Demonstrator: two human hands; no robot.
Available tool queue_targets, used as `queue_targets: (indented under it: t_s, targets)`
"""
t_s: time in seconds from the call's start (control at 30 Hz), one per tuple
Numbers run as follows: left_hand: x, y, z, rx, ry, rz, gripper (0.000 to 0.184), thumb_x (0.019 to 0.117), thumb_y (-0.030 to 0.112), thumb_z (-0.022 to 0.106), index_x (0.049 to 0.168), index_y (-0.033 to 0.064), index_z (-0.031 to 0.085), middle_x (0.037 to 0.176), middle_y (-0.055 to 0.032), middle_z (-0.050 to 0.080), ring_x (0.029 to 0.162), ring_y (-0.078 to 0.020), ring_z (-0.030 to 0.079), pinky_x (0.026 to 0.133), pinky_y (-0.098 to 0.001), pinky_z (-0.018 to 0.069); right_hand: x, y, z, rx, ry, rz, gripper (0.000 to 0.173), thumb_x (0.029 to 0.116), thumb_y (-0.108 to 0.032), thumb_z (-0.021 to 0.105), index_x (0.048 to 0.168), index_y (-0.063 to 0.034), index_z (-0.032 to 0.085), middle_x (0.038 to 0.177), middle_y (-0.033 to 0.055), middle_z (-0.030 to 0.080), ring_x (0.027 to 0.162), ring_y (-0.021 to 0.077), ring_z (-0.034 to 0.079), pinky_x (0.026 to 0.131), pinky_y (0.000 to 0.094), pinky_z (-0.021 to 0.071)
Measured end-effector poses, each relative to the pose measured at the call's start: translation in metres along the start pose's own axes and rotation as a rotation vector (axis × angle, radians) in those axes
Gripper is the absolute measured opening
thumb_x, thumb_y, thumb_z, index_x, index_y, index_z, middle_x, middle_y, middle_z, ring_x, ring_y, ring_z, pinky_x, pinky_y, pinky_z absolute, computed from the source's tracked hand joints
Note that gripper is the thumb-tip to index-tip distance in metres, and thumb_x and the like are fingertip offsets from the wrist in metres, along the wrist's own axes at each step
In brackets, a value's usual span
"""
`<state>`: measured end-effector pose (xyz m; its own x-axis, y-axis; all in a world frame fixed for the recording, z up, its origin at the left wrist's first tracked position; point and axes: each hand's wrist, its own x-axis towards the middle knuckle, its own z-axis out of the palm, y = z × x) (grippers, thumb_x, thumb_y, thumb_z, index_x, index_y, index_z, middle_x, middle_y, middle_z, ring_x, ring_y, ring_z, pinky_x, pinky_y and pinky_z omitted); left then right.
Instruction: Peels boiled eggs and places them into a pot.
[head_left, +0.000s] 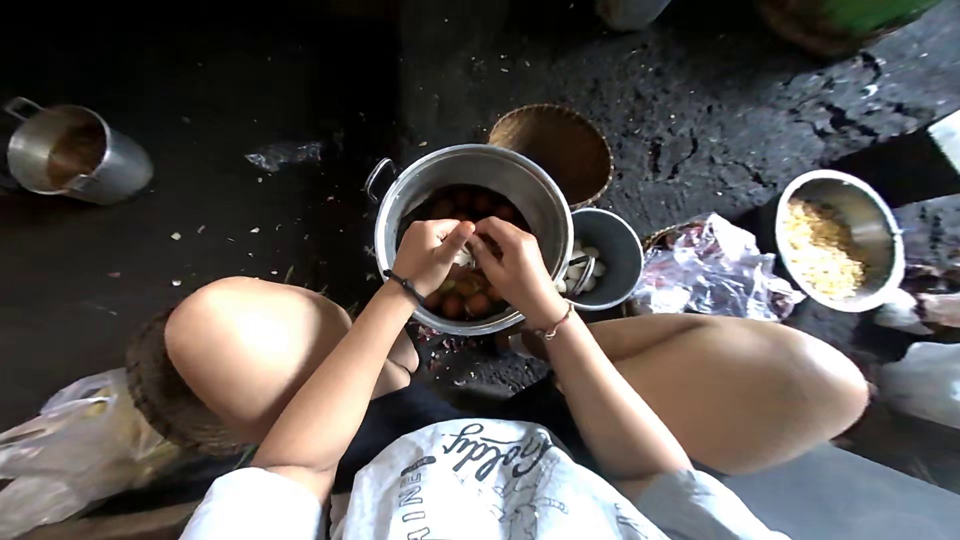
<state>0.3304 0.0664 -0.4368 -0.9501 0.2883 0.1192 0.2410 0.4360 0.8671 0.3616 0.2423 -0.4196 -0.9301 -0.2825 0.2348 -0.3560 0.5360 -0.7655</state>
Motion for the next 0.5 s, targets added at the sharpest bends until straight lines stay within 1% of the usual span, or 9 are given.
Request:
queue_targets:
  t_s: [0.07, 0.1, 0.17, 0.2, 0.27, 0.37, 0.43, 0.47, 0.5]
  targets:
    - [0.001, 0.004, 0.002, -0.073, 0.079, -0.112, 0.057, 0.1077, 0.045, 0.035, 0.088, 0.0040, 0.068, 0.070, -0.0006, 0.061, 0.066, -0.0088, 0.059, 0.065, -0.0337, 0.0508, -0.001, 0.000, 0.000, 0.022, 0.024, 0.081, 0.021, 0.1023, -0.002, 0.053, 0.120, 0.0012, 0.065, 0.111, 0.0166, 0.069, 0.094, 0.0212, 0.070, 0.085, 0.0357, 0.0587]
    - [0.003, 0.004, 0.002, -0.101, 0.109, -0.153, 0.053, 0.1086, 0.044, 0.035, 0.092, 0.0049, 0.068, 0.074, -0.0001, 0.062, 0.068, -0.0079, 0.060, 0.067, -0.0325, 0.0522, -0.002, -0.001, -0.002, 0.065, 0.017, 0.125, 0.024, 0.1044, -0.006, 0.052, 0.125, -0.0002, 0.063, 0.114, 0.0153, 0.068, 0.093, 0.0191, 0.070, 0.083, 0.0345, 0.0591]
    - [0.007, 0.002, 0.005, -0.130, 0.144, -0.175, 0.044, 0.1096, 0.039, 0.040, 0.098, 0.0043, 0.064, 0.076, -0.0011, 0.061, 0.068, -0.0084, 0.059, 0.066, -0.0306, 0.0509, 0.000, -0.003, -0.004, 0.153, 0.011, 0.183, 0.027, 0.1059, -0.020, 0.057, 0.128, -0.0046, 0.061, 0.104, 0.0108, 0.070, 0.079, 0.0140, 0.071, 0.070, 0.0308, 0.0621]
    - [0.007, 0.002, 0.006, -0.145, 0.141, -0.173, 0.042, 0.1100, 0.037, 0.040, 0.103, 0.0028, 0.062, 0.078, -0.0021, 0.062, 0.069, -0.0088, 0.060, 0.066, -0.0302, 0.0520, 0.000, -0.003, -0.003, 0.179, 0.014, 0.183, 0.030, 0.1033, -0.025, 0.062, 0.126, -0.0055, 0.060, 0.099, 0.0098, 0.069, 0.075, 0.0133, 0.069, 0.066, 0.0299, 0.0604]
    - [0.001, 0.007, 0.009, -0.192, 0.120, -0.146, 0.040, 0.1111, 0.035, 0.035, 0.111, 0.0023, 0.057, 0.083, -0.0036, 0.062, 0.072, -0.0093, 0.059, 0.067, -0.0286, 0.0515, 0.001, -0.002, 0.003, 0.180, 0.026, 0.153, 0.033, 0.0982, -0.025, 0.071, 0.123, -0.0053, 0.061, 0.099, 0.0078, 0.071, 0.081, 0.0114, 0.070, 0.071, 0.0283, 0.0609]
    - [-0.012, 0.009, 0.014, -0.236, 0.100, -0.154, 0.046, 0.1109, 0.045, 0.029, 0.122, 0.0069, 0.053, 0.087, -0.0056, 0.061, 0.074, -0.0122, 0.059, 0.066, -0.0302, 0.0509, 0.001, -0.002, 0.009, 0.156, 0.058, 0.130, 0.032, 0.0990, -0.023, 0.070, 0.122, -0.0023, 0.060, 0.105, 0.0097, 0.071, 0.092, 0.0121, 0.071, 0.081, 0.0294, 0.0611]
    - [-0.012, 0.009, 0.018, -0.270, 0.076, -0.161, 0.047, 0.1113, 0.042, 0.030, 0.131, 0.0055, 0.051, 0.097, -0.0065, 0.062, 0.082, -0.0108, 0.060, 0.074, -0.0299, 0.0525, 0.000, -0.003, 0.011, 0.123, 0.081, 0.138, 0.031, 0.1005, -0.022, 0.067, 0.124, -0.0020, 0.061, 0.106, 0.0110, 0.071, 0.093, 0.0134, 0.071, 0.083, 0.0307, 0.0608]
    - [-0.009, 0.009, 0.020, -0.285, 0.078, -0.165, 0.046, 0.1114, 0.040, 0.031, 0.130, 0.0040, 0.052, 0.097, -0.0067, 0.062, 0.083, -0.0098, 0.060, 0.075, -0.0288, 0.0525, 0.001, -0.002, 0.011, 0.111, 0.086, 0.141, 0.031, 0.1007, -0.020, 0.066, 0.125, -0.0014, 0.061, 0.108, 0.0122, 0.070, 0.095, 0.0149, 0.070, 0.084, 0.0319, 0.0599]
    - [-0.005, 0.009, 0.023, -0.300, 0.094, -0.165, 0.043, 0.1114, 0.037, 0.033, 0.125, 0.0015, 0.053, 0.096, -0.0063, 0.061, 0.082, -0.0083, 0.059, 0.074, -0.0272, 0.0519, 0.001, -0.002, 0.012, 0.101, 0.088, 0.139, 0.031, 0.1008, -0.018, 0.065, 0.126, -0.0007, 0.061, 0.109, 0.0133, 0.070, 0.095, 0.0161, 0.070, 0.084, 0.0329, 0.0594]
